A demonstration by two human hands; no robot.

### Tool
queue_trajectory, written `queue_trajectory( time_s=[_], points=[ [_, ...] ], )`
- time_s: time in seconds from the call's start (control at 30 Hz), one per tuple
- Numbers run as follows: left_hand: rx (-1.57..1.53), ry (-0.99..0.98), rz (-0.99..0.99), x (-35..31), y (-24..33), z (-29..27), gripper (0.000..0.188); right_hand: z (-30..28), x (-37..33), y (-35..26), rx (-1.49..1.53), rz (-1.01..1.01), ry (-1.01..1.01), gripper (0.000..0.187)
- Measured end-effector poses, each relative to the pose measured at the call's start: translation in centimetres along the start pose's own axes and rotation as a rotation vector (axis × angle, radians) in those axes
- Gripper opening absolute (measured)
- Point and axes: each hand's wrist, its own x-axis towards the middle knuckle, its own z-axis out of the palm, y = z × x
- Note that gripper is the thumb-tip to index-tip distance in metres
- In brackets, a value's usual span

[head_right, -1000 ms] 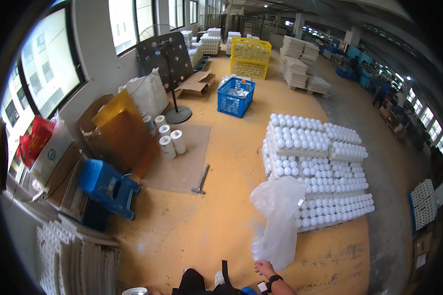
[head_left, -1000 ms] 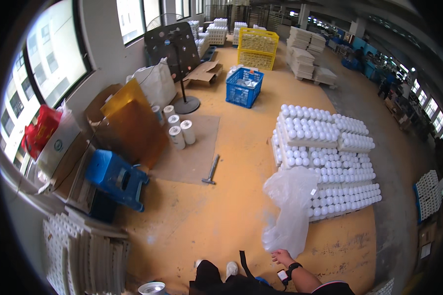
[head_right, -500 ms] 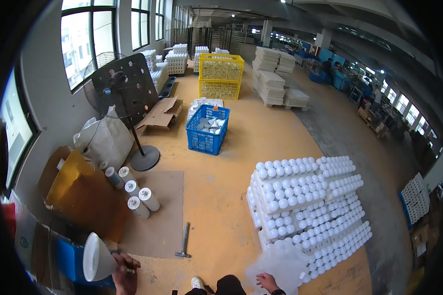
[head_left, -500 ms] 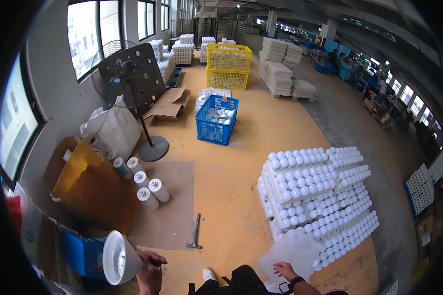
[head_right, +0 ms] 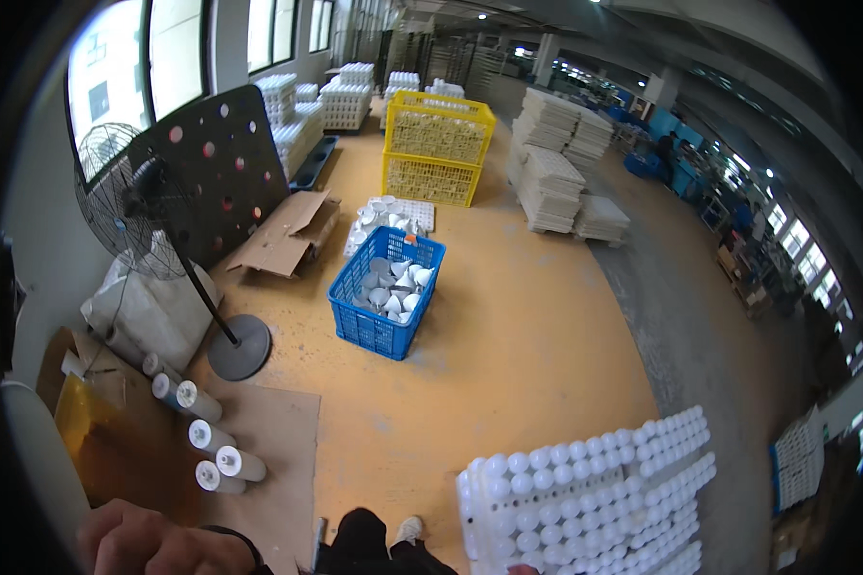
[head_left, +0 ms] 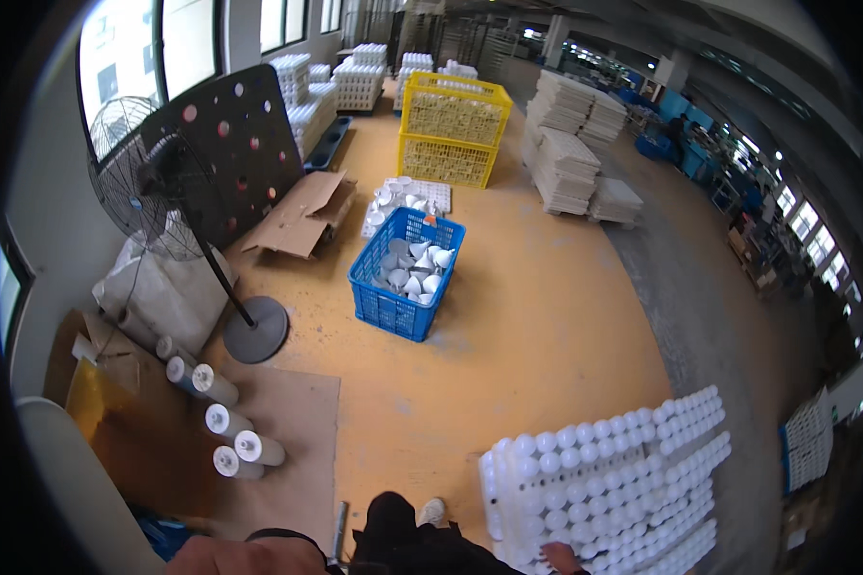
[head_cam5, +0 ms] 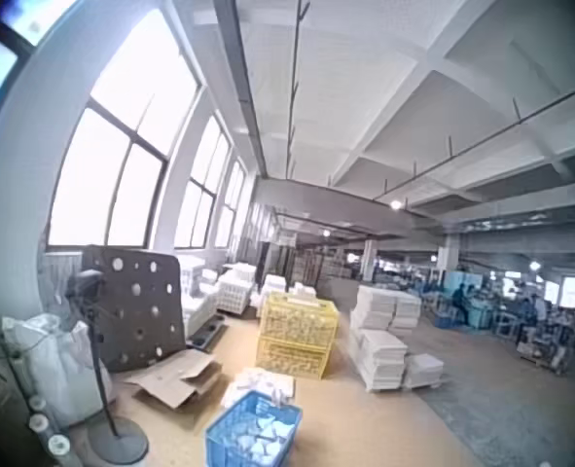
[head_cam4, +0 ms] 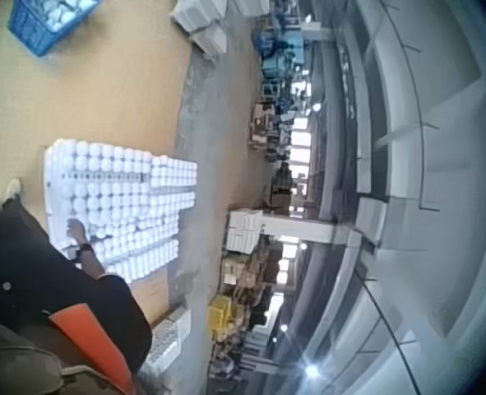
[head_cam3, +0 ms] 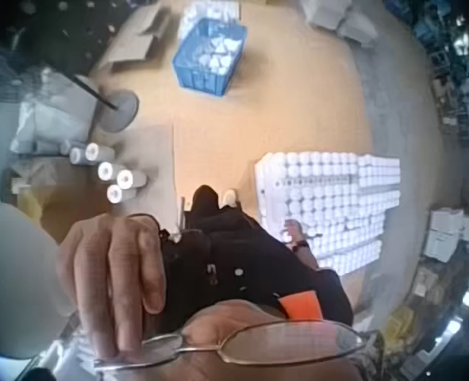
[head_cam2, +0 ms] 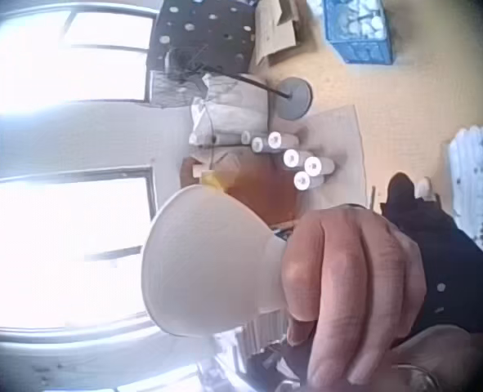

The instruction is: Assembling and inspecting light bulb components in a factory warehouse setting.

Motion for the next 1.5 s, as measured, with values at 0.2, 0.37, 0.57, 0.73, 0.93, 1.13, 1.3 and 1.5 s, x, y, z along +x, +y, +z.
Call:
queue_trajectory(
  time_s=[0.2,0.37,0.57,0.73,0.93,1.13,1.3,1.5],
  points=[
    [0.046,0.086,0.482,5.4,-2.3,-17.4,0.012,-2.1,13.4,-33.3,-0.197,-0.377,0.094,0.02],
    [0.912,1.052,0.1,1.2,-4.5,-42.3,0.007,-2.6,23.0,-49.8,-0.16,-0.427,0.079,0.021],
    [0.646,1.669,-0.445,-6.1,-9.9,-59.8,0.026,-5.8,28.7,-59.0,-0.591,-0.051,-0.275,0.023],
    [0.323,1.962,-0.198,-6.6,-14.7,-67.2,0.044,-7.8,42.8,-73.8,-0.85,-0.02,-0.339,0.023],
    [0.504,2.413,-0.111,-7.3,-23.4,-77.3,0.044,-0.3,68.1,-97.6,-0.942,-0.574,-0.335,0.019],
    [0.459,2.854,-0.024,-8.7,-28.5,-85.0,0.028,13.8,84.0,-110.2,-1.295,-0.926,-0.207,0.047],
    [0.654,2.793,0.029,-12.4,-31.8,-88.3,0.037,19.2,90.8,-109.4,-1.07,-0.657,-0.44,0.051],
    [0.631,2.858,0.091,-11.9,-33.0,-90.5,0.033,21.9,91.7,-108.2,-0.911,-0.437,-0.544,0.034]
  ],
)
